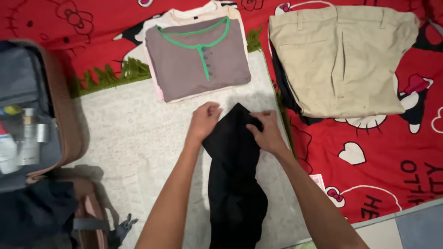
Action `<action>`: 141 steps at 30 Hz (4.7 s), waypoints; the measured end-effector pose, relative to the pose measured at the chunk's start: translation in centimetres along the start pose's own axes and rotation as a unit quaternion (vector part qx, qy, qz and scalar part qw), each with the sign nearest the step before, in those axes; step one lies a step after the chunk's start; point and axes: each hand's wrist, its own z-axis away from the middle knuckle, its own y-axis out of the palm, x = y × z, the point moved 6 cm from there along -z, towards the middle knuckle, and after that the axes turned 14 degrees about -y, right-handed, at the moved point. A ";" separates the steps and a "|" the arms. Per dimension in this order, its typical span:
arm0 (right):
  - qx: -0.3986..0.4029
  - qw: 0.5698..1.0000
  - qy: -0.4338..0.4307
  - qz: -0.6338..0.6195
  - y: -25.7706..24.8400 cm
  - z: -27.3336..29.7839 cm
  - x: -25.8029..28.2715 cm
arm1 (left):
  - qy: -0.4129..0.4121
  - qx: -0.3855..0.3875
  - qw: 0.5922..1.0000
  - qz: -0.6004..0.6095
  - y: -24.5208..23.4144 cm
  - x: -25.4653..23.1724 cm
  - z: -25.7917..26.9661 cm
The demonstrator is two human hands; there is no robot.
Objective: Folding several items of clothing and packing them into a suitcase on a bed.
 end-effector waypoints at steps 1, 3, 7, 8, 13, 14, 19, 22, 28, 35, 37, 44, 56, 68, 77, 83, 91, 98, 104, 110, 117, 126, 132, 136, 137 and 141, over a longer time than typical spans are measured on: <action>0.003 1.000 0.003 0.000 -0.6 -0.1 0.0 | -0.004 0.002 1.000 0.001 0.7 -1.7 0.5; -0.001 0.996 0.062 -0.071 -1.5 -0.4 -0.2 | -0.059 0.049 0.996 -0.047 2.3 -4.8 1.4; -0.063 0.971 0.099 -0.207 -4.5 3.1 -1.9 | -0.055 0.066 0.986 -0.144 3.5 -5.2 1.4; -0.033 0.950 0.219 -0.220 -5.4 3.7 -1.9 | -0.028 0.085 0.983 -0.161 3.8 -5.2 1.5; 0.050 0.874 0.339 -0.345 -7.8 5.2 -1.0 | -0.027 0.115 0.986 -0.118 1.9 -5.8 4.2; 0.008 0.814 0.361 -0.454 -7.6 5.2 -0.8 | 0.015 0.095 0.994 -0.059 1.0 -6.0 4.9; 0.016 0.852 0.405 -0.331 -8.0 1.5 2.0 | 0.032 0.021 0.998 0.043 -6.4 -6.3 8.3; 0.035 0.949 0.277 -0.147 -6.6 -0.5 -0.1 | -0.005 0.014 0.984 0.179 -10.8 -4.9 9.4; 0.028 0.971 0.094 -0.216 0.6 -6.2 1.3 | -0.032 -0.063 0.965 0.254 -15.9 0.3 7.8; -0.024 0.989 -0.017 0.146 2.0 -4.7 10.5 | -0.174 -0.116 0.966 0.153 -16.3 6.9 9.6; -0.020 0.989 0.104 0.106 3.3 -4.0 11.4 | -0.194 -0.121 0.971 0.071 -16.4 6.9 10.7; 0.007 0.984 0.172 0.046 4.3 -0.2 2.5 | -0.127 -0.078 0.978 0.144 -16.1 6.2 11.9; 0.224 0.885 0.409 0.006 0.3 17.1 11.0 | -0.172 -0.005 0.983 0.057 -7.8 8.0 32.6; -0.105 0.835 0.457 -0.288 0.5 29.0 10.3 | -0.354 -0.037 0.894 0.273 -5.2 19.7 40.5; 0.043 0.867 0.465 -0.176 -1.3 28.8 15.7 | -0.195 -0.057 0.976 0.079 -7.9 16.3 41.4; -0.077 0.874 0.423 -0.226 -0.8 34.2 10.6 | -0.210 0.010 0.976 -0.055 -7.6 8.1 44.1; -0.011 0.923 0.382 -0.049 -3.8 31.1 13.8 | 0.075 0.086 0.993 -0.032 -3.6 5.8 46.5; -0.032 0.879 0.449 -0.158 -4.2 31.8 13.3 | -0.262 -0.042 0.962 0.062 -3.5 11.3 43.7; 0.043 0.872 0.464 -0.151 -4.9 32.1 13.3 | -0.317 0.047 0.938 0.130 -0.9 14.3 44.3; 0.063 0.829 0.531 -0.166 -8.2 28.7 16.8 | -0.199 -0.019 0.954 0.225 -2.3 17.6 45.5; 0.082 0.860 0.459 -0.208 -9.7 16.8 17.0 | -0.335 -0.004 0.905 0.262 -11.3 2.1 38.0; 0.026 0.738 0.543 -0.399 -0.6 -0.4 3.3 | -0.307 -0.002 0.849 0.430 -14.8 -2.2 15.2; 0.092 0.951 0.296 -0.020 -2.4 5.4 1.4 | -0.072 -0.213 0.974 -0.014 -13.9 4.9 19.0; 0.170 0.926 0.327 0.085 -2.1 9.9 5.9 | -0.197 -0.135 0.971 -0.015 -10.6 3.6 25.6; 0.077 0.961 0.255 0.072 -2.3 9.6 6.8 | -0.144 -0.174 0.974 0.005 -10.1 4.1 26.1; -0.061 0.984 0.169 -0.002 -3.2 9.7 10.8 | -0.098 -0.222 0.967 0.073 -8.5 6.8 27.3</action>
